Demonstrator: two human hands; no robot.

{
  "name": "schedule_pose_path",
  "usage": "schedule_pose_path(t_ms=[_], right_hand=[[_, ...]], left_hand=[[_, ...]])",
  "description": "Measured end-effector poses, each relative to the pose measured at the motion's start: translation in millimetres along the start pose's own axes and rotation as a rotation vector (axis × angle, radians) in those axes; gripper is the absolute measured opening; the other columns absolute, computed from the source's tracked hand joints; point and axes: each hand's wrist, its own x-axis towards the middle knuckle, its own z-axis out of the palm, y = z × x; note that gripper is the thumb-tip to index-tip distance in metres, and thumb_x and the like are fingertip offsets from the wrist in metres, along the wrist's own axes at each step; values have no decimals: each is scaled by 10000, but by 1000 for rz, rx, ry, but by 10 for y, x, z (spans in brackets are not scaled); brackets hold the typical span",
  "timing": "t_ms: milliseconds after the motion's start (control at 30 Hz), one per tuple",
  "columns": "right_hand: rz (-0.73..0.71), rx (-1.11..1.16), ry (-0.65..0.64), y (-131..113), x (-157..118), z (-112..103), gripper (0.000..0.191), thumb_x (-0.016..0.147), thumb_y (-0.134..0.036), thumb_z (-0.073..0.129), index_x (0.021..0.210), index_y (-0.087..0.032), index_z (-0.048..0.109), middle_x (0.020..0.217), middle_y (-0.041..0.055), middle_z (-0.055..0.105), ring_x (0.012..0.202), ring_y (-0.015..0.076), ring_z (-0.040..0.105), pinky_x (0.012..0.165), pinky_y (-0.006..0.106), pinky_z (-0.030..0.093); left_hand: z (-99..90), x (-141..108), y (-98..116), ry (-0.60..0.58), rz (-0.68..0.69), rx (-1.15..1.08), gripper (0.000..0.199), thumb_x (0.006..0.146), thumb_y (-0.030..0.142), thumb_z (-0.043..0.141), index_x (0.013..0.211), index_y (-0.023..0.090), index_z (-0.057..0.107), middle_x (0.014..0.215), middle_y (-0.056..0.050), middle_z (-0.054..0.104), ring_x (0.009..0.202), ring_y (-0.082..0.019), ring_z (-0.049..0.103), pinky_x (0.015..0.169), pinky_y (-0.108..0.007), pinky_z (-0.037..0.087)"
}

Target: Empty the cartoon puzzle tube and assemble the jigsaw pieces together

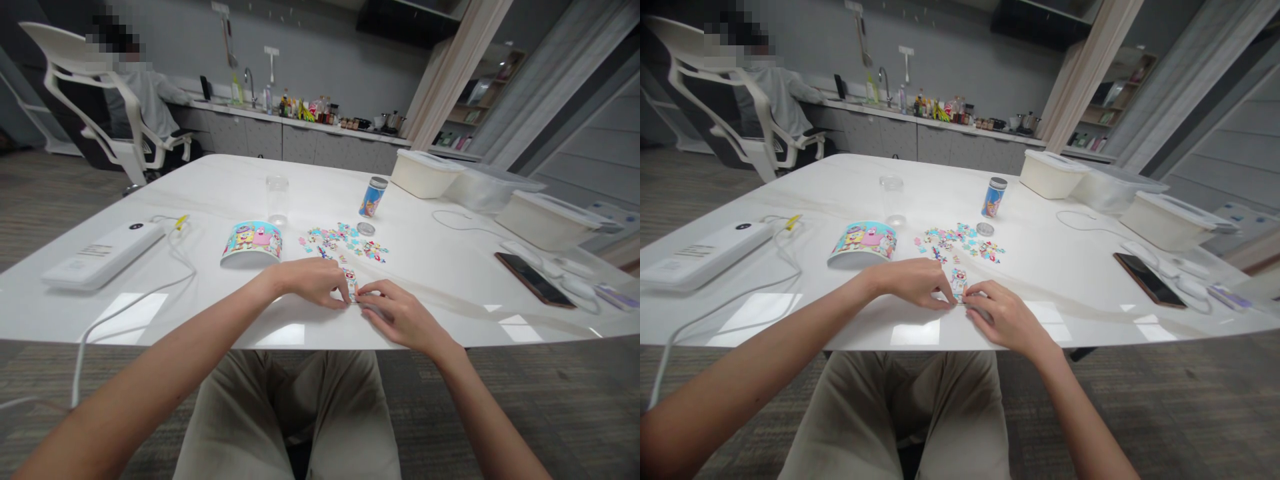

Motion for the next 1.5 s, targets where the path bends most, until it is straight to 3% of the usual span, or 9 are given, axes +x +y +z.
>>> schedule_pose_path(t_ms=[333,567,800,1067,1500], right_hand=[[15,3,-13,-16,18,-26,208,911,-198,530,1096,-211,627,1089,110,661,1005,228,633,856,388,548],[38,2,-22,-29,16,-28,217,917,-204,517,1118,-211,601,1112,115,633,1022,234,620,877,406,540],[71,9,-22,-27,17,-25,264,923,-233,516,1182,-193,547,1120,133,625,1062,253,603,913,446,528],[147,-26,-17,2,4,11,334,924,-287,517,1250,-219,545,1330,135,559,1237,274,535,1034,490,465],[165,-38,-27,37,-17,55,323,935,-314,517,1234,-200,564,1363,143,560,1268,263,528,1055,477,456]], left_hand=[[27,-3,-41,-13,-70,9,253,840,338,653,1075,247,670,746,2,668,691,-146,590,664,-244,393],[7,-10,-70,-32,-248,203,473,855,513,552,1206,196,564,877,-89,690,813,-232,632,728,-310,437],[-3,-10,-72,-97,-383,235,645,825,663,474,1212,154,558,977,-151,700,872,-273,650,778,-359,465],[-2,-3,-38,-103,-395,240,640,827,660,470,1221,161,548,997,-152,699,908,-275,652,803,-356,466],[11,16,-9,-106,-339,234,650,828,663,470,1221,149,531,989,-169,701,880,-286,658,769,-365,469]])
